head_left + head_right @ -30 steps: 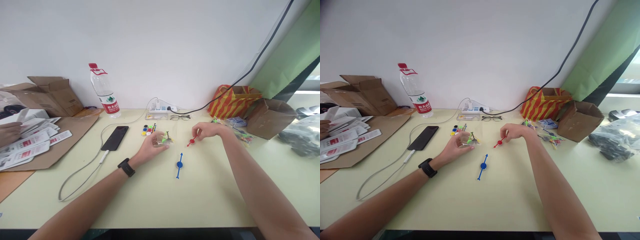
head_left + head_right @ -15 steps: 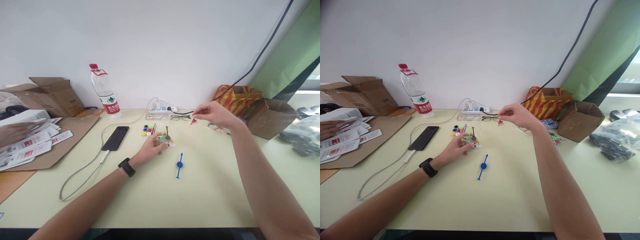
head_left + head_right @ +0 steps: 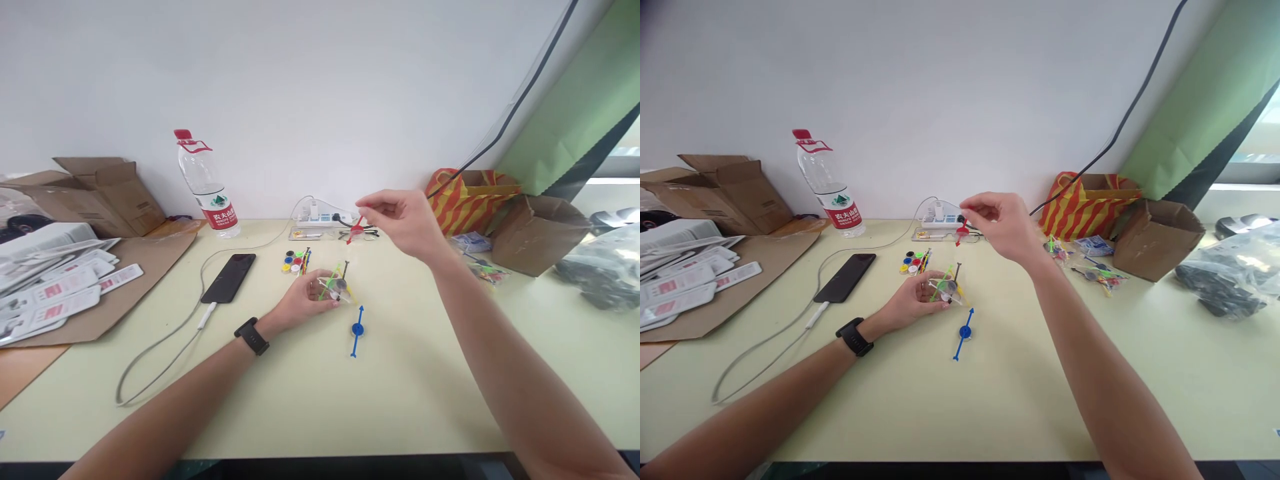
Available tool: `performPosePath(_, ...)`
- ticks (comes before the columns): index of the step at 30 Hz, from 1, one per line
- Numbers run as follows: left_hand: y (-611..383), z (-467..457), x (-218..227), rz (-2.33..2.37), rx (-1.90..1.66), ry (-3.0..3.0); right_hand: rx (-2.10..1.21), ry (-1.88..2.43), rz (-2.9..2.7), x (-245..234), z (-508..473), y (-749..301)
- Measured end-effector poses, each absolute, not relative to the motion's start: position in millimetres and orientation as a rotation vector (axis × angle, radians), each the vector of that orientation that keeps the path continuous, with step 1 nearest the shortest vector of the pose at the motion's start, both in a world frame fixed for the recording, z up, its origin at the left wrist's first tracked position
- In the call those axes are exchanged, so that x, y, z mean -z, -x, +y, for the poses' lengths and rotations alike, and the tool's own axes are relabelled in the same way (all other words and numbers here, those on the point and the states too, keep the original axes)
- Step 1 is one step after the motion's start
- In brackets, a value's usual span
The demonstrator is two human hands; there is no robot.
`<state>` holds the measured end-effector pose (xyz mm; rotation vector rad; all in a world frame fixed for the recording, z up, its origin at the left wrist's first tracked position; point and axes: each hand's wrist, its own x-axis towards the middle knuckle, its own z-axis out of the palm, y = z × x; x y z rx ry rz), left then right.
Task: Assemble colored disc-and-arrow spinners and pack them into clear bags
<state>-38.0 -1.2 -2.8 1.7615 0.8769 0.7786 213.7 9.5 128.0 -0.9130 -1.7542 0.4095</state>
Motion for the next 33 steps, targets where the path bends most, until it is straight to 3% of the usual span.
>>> performPosePath(18, 36, -2, 3, 0.855, -0.854, -1.818, -0.139, 1.151, -2.165, -118, 5, -196)
performPosePath(25, 34, -3, 3, 0.861, -0.884, -1.761, -0.129, 1.176, -2.070, -127, -3, -202)
performPosePath(29, 34, 0, 2, 0.869, -0.992, -1.716, -0.349, 1.085, -2.204, -142, -13, -212)
performPosePath(33, 34, 1, 2, 0.886, -0.925, -1.792, -0.892, 0.837, -2.748, -133, -19, -201)
